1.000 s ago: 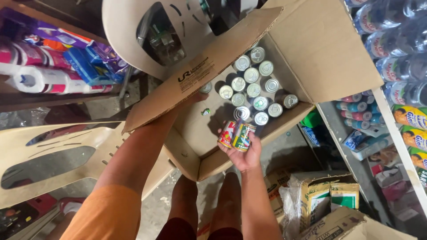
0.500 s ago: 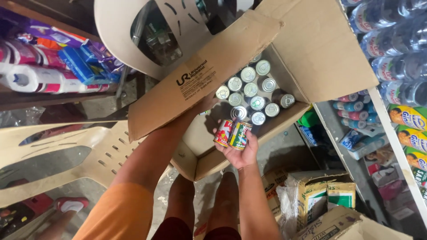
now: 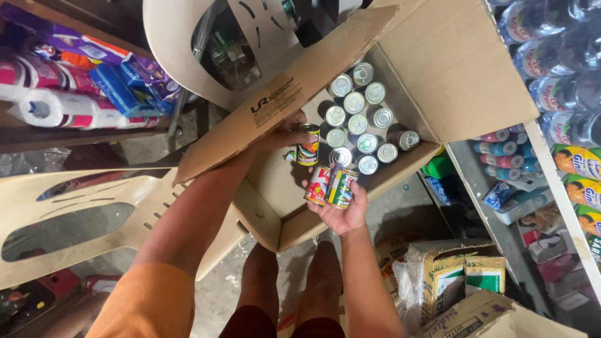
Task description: Stocking and organizing canned sardines and corn onto grocery store shelves.
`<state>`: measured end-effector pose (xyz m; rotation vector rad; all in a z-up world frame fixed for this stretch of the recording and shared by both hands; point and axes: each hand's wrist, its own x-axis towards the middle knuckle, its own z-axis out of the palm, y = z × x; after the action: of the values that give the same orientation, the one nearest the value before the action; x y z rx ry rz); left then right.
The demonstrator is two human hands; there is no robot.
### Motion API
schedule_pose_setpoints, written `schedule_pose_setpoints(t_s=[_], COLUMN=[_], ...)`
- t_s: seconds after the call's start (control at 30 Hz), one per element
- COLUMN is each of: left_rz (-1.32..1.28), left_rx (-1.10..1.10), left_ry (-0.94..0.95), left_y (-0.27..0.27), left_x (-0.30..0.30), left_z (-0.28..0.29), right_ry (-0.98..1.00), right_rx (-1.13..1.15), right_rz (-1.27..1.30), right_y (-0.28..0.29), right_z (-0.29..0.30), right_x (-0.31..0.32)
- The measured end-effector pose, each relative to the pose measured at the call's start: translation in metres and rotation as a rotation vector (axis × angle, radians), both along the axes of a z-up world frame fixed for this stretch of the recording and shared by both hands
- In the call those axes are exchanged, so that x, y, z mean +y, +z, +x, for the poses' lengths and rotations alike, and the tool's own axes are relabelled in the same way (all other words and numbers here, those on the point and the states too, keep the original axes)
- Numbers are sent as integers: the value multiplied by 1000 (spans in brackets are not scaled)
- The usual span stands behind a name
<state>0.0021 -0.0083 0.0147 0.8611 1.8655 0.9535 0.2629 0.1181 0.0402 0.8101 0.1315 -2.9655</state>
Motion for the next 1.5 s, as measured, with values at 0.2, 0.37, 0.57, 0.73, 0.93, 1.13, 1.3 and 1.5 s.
schedule_pose_setpoints(t_s=[0.2,0.37,0.57,0.73,0.93,1.13,1.3,1.5], left_rz=[-71,-22,50,21,306,145,-31,6], left_rx=[59,-72,-3,-609,-1069,-1131,-1109,-1172], left_ry=[17,-75,-23,157,320,209,123,104], left_y=[30,47,20,23,-40,-19,7,25], left_x=[1,-3,-4,-4,-13,-23,-18,-17], left_z=[3,4,17,38,59,44,47,46], right_ry=[-32,3,22,-24,-36,-58,-53,-56], right_rx=[23,89,36,-37,-29,-31,-29,-39], right_rz=[-22,-25,17,17,62,16,11,9], right_y=[5,7,-2,-20,-1,0,-8,-2], right_z=[2,-3,-1,12,6,7,14,12], right_x=[-1,0,1,1,-3,0,3,3])
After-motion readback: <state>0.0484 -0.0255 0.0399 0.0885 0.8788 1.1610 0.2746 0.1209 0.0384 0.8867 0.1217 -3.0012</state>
